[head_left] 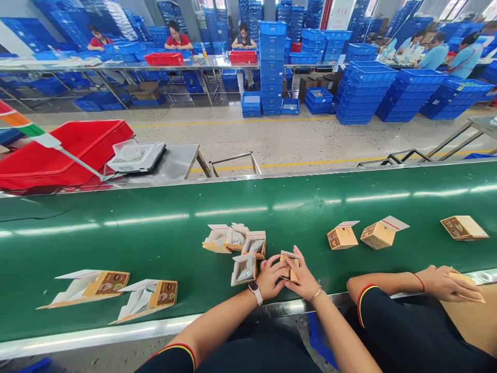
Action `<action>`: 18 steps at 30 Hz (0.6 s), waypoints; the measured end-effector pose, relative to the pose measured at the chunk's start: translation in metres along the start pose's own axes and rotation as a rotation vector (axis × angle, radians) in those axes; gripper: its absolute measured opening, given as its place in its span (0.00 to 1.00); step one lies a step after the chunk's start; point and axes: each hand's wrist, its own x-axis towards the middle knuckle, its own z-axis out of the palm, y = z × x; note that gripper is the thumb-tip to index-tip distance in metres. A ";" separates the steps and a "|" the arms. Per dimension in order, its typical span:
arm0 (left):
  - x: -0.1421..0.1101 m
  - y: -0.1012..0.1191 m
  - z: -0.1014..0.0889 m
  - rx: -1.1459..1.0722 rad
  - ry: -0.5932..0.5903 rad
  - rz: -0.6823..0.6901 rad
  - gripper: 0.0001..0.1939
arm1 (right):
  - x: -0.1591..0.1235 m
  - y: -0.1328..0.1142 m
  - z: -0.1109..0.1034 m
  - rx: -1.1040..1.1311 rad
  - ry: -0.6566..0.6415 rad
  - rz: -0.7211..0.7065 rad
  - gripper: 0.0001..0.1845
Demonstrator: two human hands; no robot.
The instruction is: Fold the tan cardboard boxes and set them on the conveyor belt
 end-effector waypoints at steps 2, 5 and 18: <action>0.010 0.002 0.005 -0.019 0.037 0.008 0.08 | 0.006 -0.001 0.006 0.094 0.049 0.020 0.29; 0.020 0.000 0.021 -0.133 0.217 -0.047 0.08 | 0.006 0.004 0.022 0.305 0.387 0.173 0.26; 0.045 0.007 0.055 -0.327 0.404 -0.397 0.13 | -0.010 0.014 0.031 0.368 0.830 0.611 0.24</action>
